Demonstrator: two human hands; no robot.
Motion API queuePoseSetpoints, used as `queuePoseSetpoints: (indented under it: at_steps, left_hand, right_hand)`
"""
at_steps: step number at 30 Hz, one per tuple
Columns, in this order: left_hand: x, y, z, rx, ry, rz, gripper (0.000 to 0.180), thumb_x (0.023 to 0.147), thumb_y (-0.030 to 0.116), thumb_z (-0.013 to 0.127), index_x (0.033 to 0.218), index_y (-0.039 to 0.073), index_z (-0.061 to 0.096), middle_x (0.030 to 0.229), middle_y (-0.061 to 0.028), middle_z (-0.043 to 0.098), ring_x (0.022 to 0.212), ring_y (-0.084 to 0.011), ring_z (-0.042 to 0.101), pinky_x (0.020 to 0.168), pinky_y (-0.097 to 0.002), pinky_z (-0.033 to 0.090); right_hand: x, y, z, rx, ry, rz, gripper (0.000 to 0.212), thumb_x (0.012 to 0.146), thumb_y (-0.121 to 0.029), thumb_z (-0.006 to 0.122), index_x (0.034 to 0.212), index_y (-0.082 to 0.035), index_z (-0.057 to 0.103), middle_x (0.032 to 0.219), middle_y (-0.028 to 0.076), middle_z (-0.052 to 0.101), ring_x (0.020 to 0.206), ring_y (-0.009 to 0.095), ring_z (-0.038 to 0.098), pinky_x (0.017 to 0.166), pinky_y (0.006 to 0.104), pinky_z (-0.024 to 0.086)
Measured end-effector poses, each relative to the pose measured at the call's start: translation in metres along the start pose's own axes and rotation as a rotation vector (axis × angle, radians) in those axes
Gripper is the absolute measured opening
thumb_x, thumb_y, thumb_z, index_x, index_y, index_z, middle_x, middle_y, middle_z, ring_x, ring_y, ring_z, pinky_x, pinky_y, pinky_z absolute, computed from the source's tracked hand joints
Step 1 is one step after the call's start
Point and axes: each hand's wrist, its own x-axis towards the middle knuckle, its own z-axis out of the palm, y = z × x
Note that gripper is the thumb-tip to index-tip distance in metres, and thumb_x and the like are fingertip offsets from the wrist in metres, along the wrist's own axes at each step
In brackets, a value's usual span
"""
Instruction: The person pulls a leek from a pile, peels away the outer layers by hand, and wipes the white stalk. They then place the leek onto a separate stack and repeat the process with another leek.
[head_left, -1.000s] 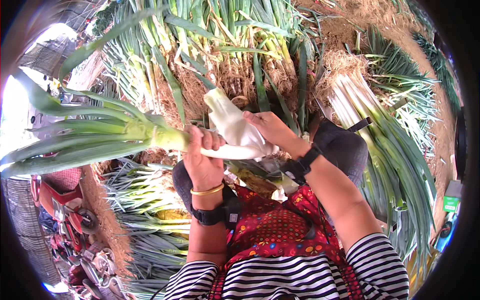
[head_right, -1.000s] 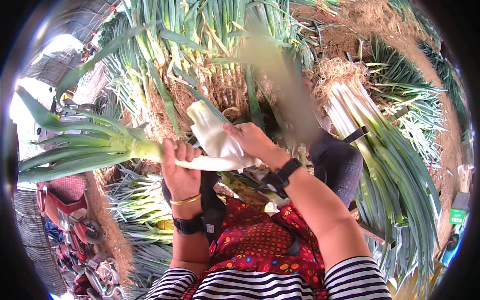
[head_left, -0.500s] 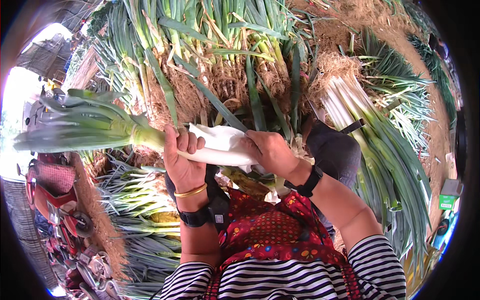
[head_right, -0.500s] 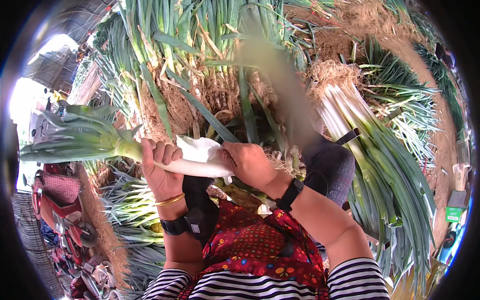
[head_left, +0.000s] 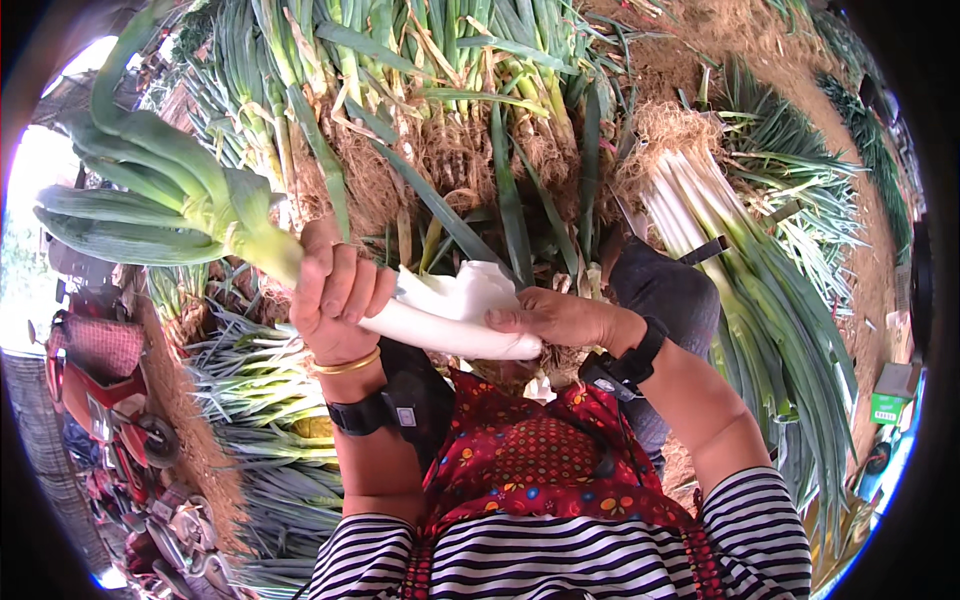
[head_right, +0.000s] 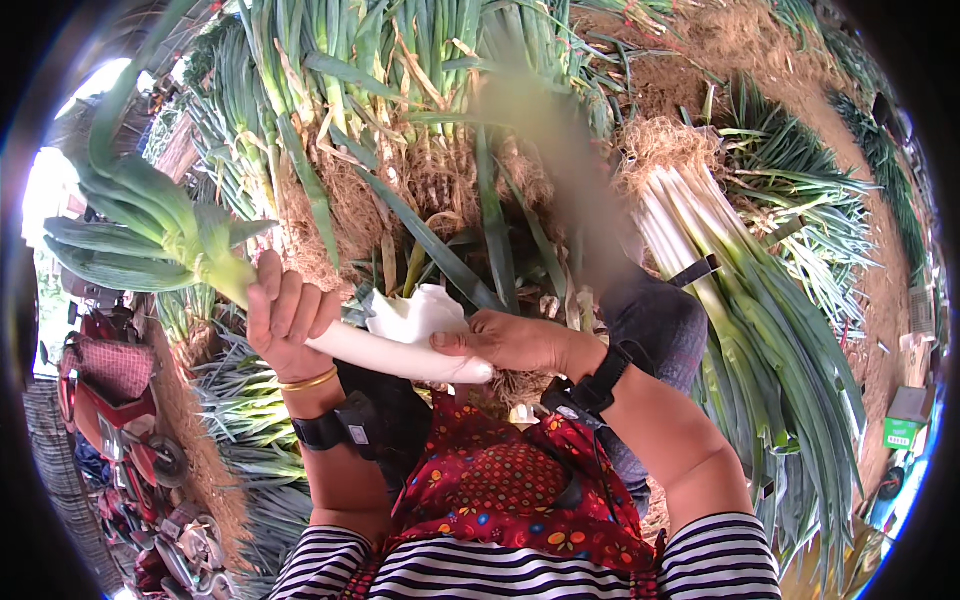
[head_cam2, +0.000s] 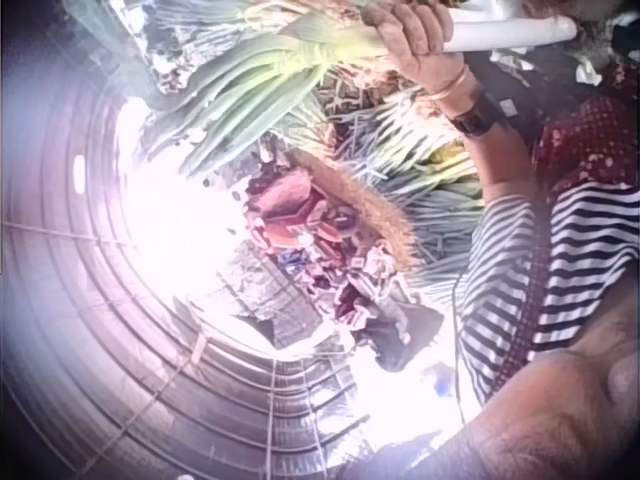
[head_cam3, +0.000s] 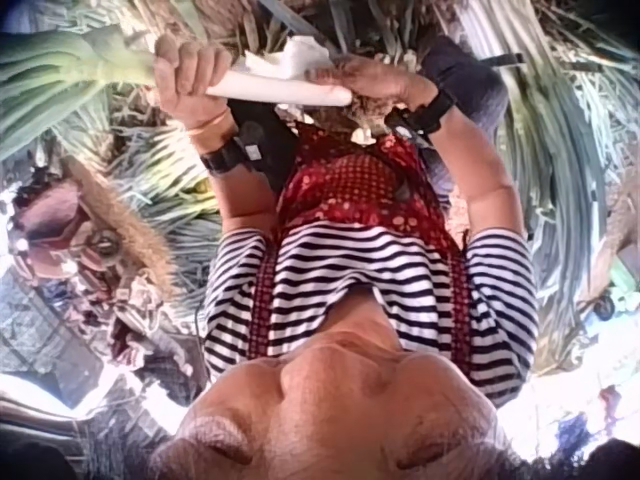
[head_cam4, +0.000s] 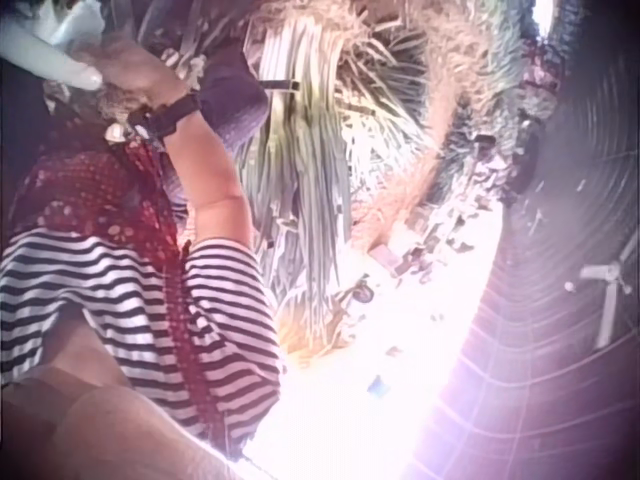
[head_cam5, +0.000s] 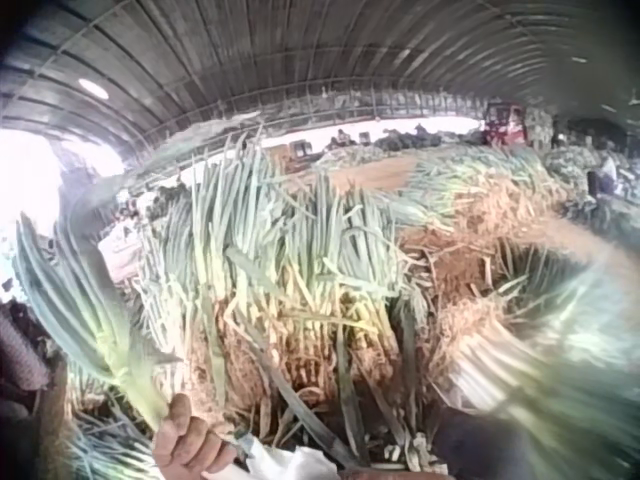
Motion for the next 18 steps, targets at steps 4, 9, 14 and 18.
queuePoseSetpoints:
  at_steps: [4, 9, 14, 18]
  left_hand:
    - [0.003, 0.003, -0.001, -0.067, -0.13, -0.002, 0.016, 0.091, 0.018, 0.051, 0.085, 0.011, 0.038, 0.052, 0.0076, 0.039, 0.041, -0.004, 0.039, 0.046, -0.0212, 0.035]
    - [0.005, 0.006, -0.001, -0.077, -0.272, -0.008, 0.018, 0.089, 0.016, 0.055, 0.081, 0.01, 0.04, 0.048, 0.0069, 0.043, 0.038, -0.0044, 0.041, 0.041, -0.0193, 0.036]
    - [0.012, 0.016, 0.002, -0.166, -0.53, -0.059, 0.023, 0.081, 0.013, 0.066, 0.076, 0.006, 0.045, 0.051, 0.0027, 0.051, 0.039, -0.007, 0.047, 0.041, -0.0208, 0.041]
    - [0.023, 0.029, -0.002, -0.116, -0.64, -0.051, 0.027, 0.079, 0.021, 0.069, 0.086, 0.005, 0.048, 0.058, 0.0027, 0.052, 0.049, -0.0088, 0.05, 0.05, -0.0232, 0.043]
  right_hand:
    - [0.014, 0.014, -0.001, -0.063, -0.042, 0.033, 0.057, 0.087, -0.052, 0.049, 0.088, 0.003, 0.061, 0.07, 0.0, 0.053, 0.066, 0.007, 0.045, 0.06, 0.0261, 0.039]
    - [0.008, -0.002, 0.004, 0.06, -0.192, 0.026, 0.045, 0.089, -0.039, 0.053, 0.091, 0.005, 0.061, 0.073, -0.001, 0.057, 0.067, 0.005, 0.046, 0.059, 0.0265, 0.04]
    - [0.004, 0.012, 0.021, 0.319, -0.215, 0.102, 0.045, 0.089, -0.039, 0.053, 0.1, 0.004, 0.06, 0.087, 0.002, 0.061, 0.076, 0.007, 0.053, 0.069, 0.0252, 0.045]
    - [-0.01, -0.017, 0.018, 0.563, -0.288, 0.129, 0.047, 0.088, -0.041, 0.053, 0.11, 0.001, 0.058, 0.1, 0.006, 0.062, 0.087, 0.013, 0.058, 0.08, 0.0281, 0.046]
